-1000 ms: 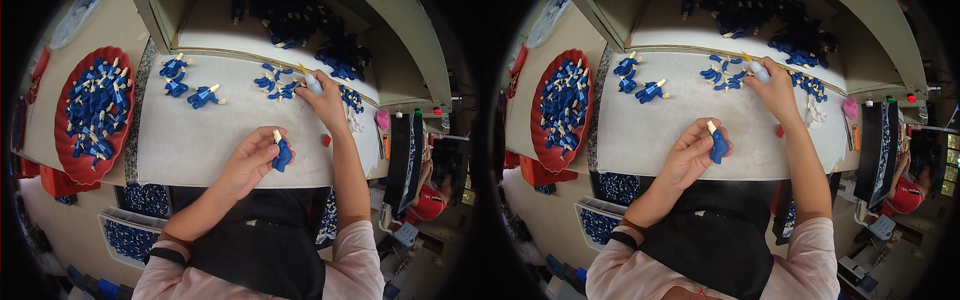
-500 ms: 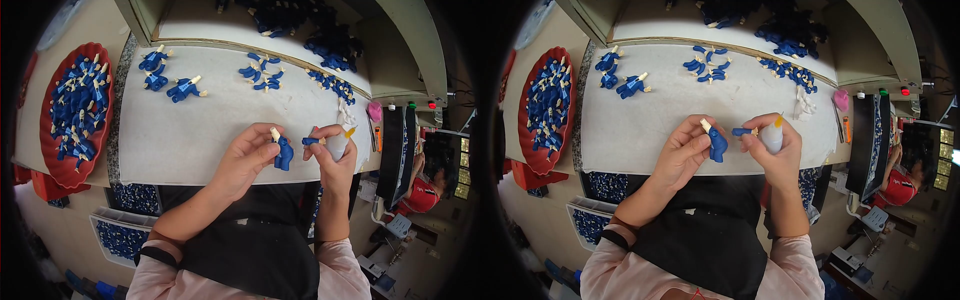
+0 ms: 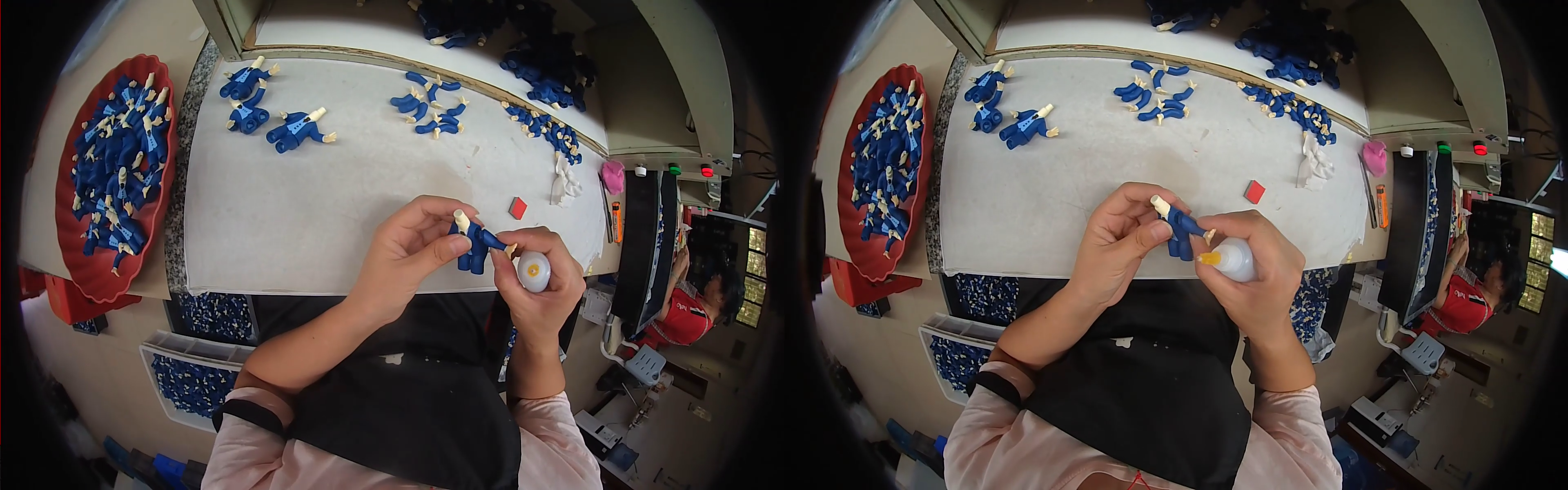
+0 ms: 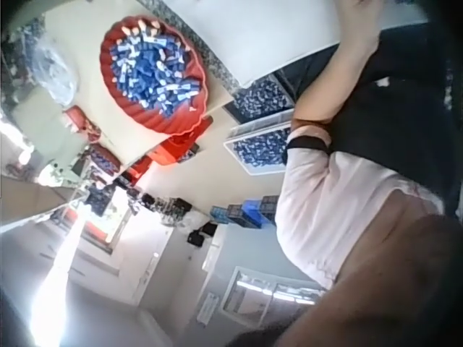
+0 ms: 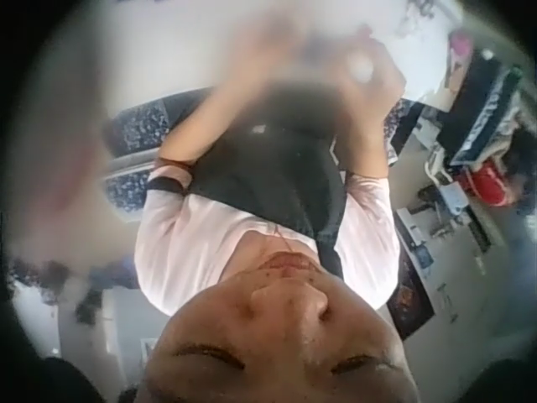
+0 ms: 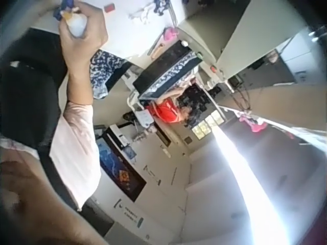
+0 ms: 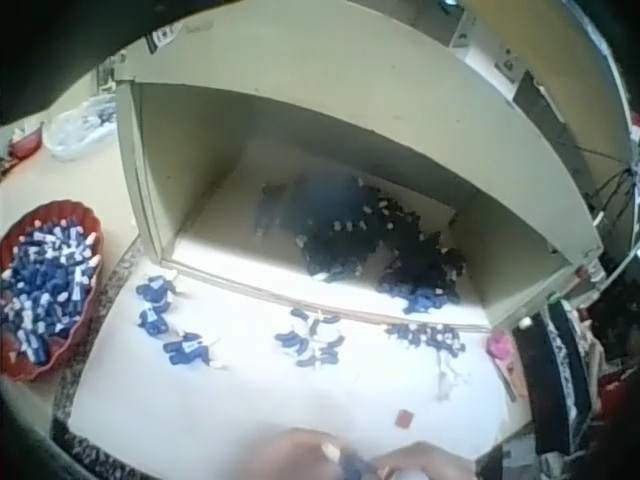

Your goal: The person assembles toy figurines by applying glue from a bottle onto figurine bodies, attaching arm pieces by hand, and placing the assembled figurines on the table.

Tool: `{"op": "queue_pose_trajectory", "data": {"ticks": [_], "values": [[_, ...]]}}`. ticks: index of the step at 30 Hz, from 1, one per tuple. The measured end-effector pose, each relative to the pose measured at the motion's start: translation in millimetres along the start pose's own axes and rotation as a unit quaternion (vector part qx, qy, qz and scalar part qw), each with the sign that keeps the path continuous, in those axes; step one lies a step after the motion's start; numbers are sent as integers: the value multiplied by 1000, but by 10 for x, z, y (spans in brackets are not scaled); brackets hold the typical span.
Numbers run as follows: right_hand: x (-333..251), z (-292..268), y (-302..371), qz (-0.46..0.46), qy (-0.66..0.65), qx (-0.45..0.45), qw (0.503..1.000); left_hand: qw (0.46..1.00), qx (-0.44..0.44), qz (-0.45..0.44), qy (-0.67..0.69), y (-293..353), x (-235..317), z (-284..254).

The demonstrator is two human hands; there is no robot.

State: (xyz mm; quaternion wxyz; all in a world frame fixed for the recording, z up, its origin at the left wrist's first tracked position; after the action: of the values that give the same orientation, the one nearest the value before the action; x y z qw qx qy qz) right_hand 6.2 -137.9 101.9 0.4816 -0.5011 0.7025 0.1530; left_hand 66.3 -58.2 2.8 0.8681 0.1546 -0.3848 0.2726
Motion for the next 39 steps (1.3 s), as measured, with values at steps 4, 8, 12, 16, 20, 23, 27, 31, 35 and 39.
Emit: {"op": "queue_pose_trajectory", "data": {"ticks": [4, 8, 12, 16, 20, 23, 27, 31, 35, 39], "values": [[-38, 6, -8, -18, 13, 15, 1000, 1000, -7, 6, 3, -3, -8, 6], [-42, 12, 1, -18, 24, 14, 999, 1000, 4, 4, 11, 1, 3, 1], [-63, 9, 9, -29, 38, 10, 999, 1000, -10, 6, 4, 6, -15, 7], [-76, 11, 14, -26, 67, -2, 997, 1000, -15, 16, 0, 2, -9, 23], [-98, 21, 16, -31, 94, -12, 995, 999, -15, 34, -21, -1, 18, 37], [-113, 22, 17, -25, 97, -14, 995, 999, -13, 45, -24, 5, 34, 44], [-120, 35, 15, -14, 110, -16, 994, 998, -7, 63, -27, 18, 63, 59], [-132, 49, 8, -30, 95, -6, 995, 999, 3, 45, -25, 16, 29, 34], [-126, 63, 9, -28, 95, -13, 995, 997, 11, 72, -40, 29, 48, 32], [-94, 27, 4, -5, 99, -27, 995, 988, 42, 113, -92, 52, 84, 32]]}}
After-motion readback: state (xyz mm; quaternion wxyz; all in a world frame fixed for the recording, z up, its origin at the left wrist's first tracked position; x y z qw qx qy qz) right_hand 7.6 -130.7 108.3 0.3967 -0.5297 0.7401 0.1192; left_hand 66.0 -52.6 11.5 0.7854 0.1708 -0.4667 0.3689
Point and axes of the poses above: each hand's wrist, its own y-axis away from the middle knuckle, its own z-axis out of the palm, x = y × z, the point moved 8 cm from there along -y, towards the middle knuckle, and after that the axes turned 11 degrees about -y, right-handed, at the moved point
